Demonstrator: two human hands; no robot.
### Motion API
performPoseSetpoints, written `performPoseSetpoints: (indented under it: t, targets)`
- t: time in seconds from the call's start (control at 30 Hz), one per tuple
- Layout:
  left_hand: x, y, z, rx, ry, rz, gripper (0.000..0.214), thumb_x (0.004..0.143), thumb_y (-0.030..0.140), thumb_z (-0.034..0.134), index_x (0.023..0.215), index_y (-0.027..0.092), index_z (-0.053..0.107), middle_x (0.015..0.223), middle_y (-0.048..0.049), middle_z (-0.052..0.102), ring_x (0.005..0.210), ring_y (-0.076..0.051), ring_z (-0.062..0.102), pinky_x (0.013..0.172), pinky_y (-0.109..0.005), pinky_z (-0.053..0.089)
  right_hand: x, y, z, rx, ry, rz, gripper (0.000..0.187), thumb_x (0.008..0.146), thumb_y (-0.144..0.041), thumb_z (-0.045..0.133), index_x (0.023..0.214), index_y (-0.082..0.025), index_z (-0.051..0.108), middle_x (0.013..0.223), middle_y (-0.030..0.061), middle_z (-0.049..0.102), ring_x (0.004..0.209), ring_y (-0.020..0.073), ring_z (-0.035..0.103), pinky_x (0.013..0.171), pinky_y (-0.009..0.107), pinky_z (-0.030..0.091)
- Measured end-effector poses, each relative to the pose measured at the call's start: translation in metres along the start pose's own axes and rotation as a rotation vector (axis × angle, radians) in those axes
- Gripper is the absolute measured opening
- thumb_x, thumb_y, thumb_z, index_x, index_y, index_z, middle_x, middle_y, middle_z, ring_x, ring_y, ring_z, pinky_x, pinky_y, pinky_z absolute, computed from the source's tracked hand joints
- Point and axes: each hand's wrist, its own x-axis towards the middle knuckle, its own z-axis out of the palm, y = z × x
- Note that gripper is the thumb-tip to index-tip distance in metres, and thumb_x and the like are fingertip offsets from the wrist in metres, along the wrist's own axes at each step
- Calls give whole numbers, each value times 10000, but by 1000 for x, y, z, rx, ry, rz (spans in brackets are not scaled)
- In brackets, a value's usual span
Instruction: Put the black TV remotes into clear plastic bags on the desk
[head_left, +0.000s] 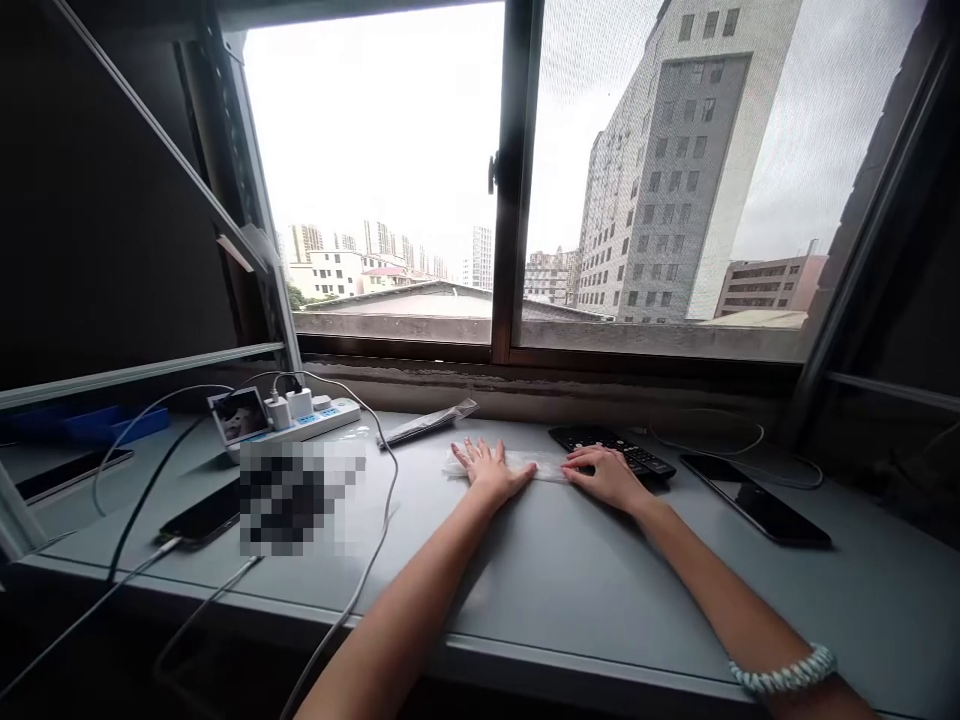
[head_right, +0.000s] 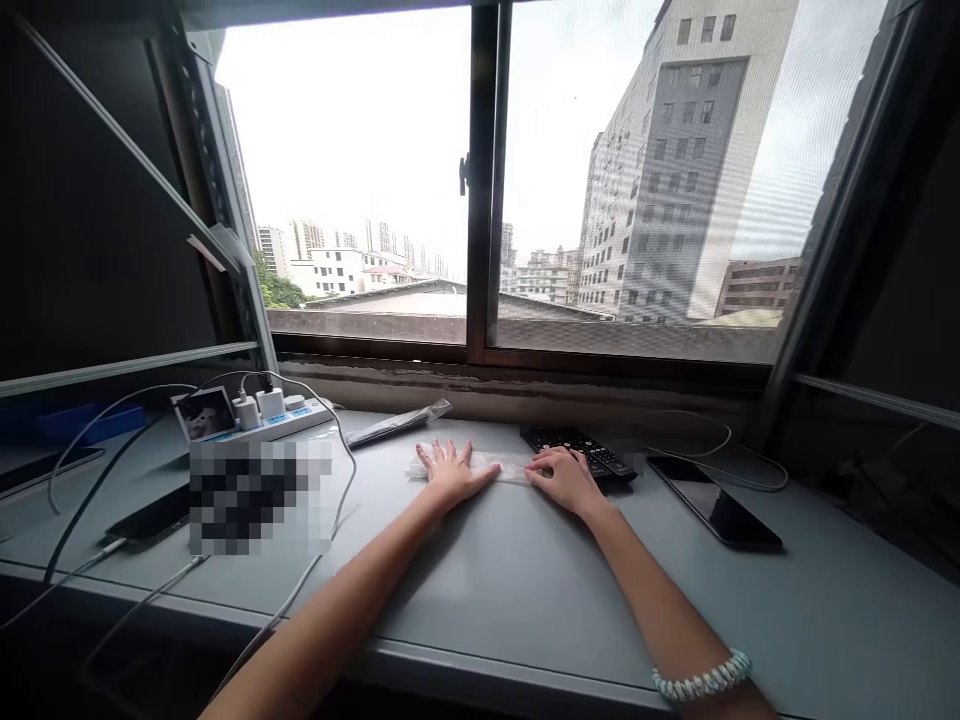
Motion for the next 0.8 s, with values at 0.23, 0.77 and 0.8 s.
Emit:
performPoseSetpoints:
  t: [0.23,0.77,0.8]
  targets:
    - [13,-12,1,-90,-19,-6,1024,645,825,214,1432,172,182,1491,-180,69,1353,-394,-32,1010,-626,-37,-1,0,0,9,-17,8,309,783,-464,484,914,-300,710,1115,22,631,1164,245,470,1006,470,239]
    - [4,7,-7,-76,27,302,899,708,792,159,1428,254,190,1506,-100,61,1352,-346,-121,982,-659,-86,9,17,-12,-233,198,393,552,831,-508,394,1291,-214,478,1380,105,398,1309,257,285,1067,514,125]
    - [1,10,-7,-73,-18,319,909,695,803,170,1429,265,184,1507,-97,60,1351,-353,-118,978,-664,-85,8,19,-13,-246,170,437,581,830,-530,382,1312,-213,456,1400,115,366,1325,268,249,1065,529,112]
